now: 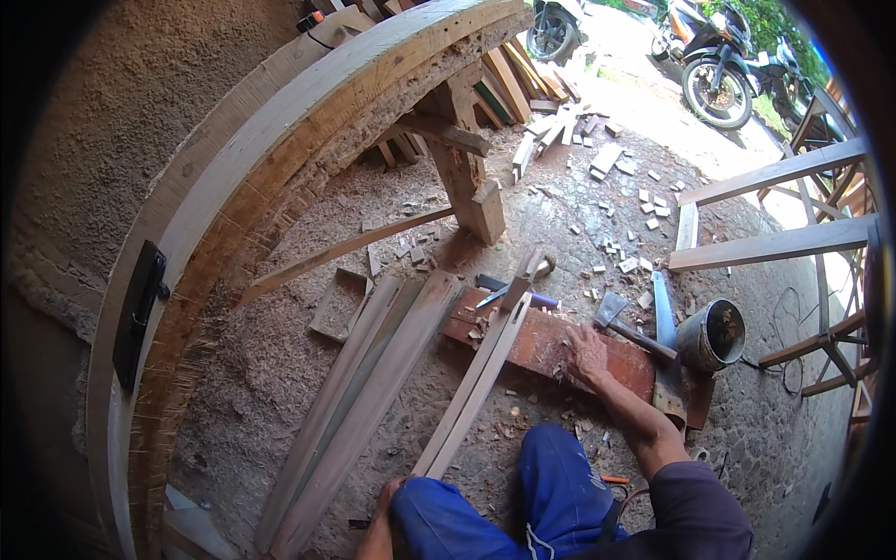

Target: The person sits on the floor and uses a chisel and mallet to carve grooves into a wooden plank. They repeatedly strike the chisel to remove wood, then inspect the plank and reposition it to continue carving.

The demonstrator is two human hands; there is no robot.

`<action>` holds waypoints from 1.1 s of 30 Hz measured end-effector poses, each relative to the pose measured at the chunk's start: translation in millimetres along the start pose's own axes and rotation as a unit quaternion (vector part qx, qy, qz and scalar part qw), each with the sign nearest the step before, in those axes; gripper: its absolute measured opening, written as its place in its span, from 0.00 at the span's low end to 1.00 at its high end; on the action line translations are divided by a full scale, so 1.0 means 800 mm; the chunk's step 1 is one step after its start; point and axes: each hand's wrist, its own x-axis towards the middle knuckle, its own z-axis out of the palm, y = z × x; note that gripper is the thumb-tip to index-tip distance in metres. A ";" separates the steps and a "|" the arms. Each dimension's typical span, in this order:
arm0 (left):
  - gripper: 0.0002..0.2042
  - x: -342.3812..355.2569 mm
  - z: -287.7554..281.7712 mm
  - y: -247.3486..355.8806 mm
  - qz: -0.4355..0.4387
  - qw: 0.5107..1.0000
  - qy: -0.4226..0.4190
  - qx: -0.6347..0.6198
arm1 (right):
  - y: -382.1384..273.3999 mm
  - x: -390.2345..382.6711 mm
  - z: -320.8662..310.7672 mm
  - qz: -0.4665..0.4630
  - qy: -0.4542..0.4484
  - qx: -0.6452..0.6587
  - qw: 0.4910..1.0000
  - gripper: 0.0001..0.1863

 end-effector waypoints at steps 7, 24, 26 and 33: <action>0.46 -0.036 -0.046 0.013 0.070 0.965 0.216 0.130 | -0.223 -0.097 -0.004 -0.010 -0.153 0.479 0.864 0.38; 0.43 -0.264 -0.073 0.059 0.159 0.848 0.453 0.226 | -0.415 -0.188 -0.127 -0.015 -0.245 0.880 0.407 0.33; 0.41 -0.274 -0.058 0.054 0.172 0.802 0.515 0.250 | -0.416 -0.188 -0.142 -0.033 -0.272 0.872 0.406 0.37; 0.35 -0.326 -0.071 0.076 0.113 0.806 0.499 0.300 | -0.406 -0.171 -0.173 -0.016 -0.217 0.835 0.506 0.56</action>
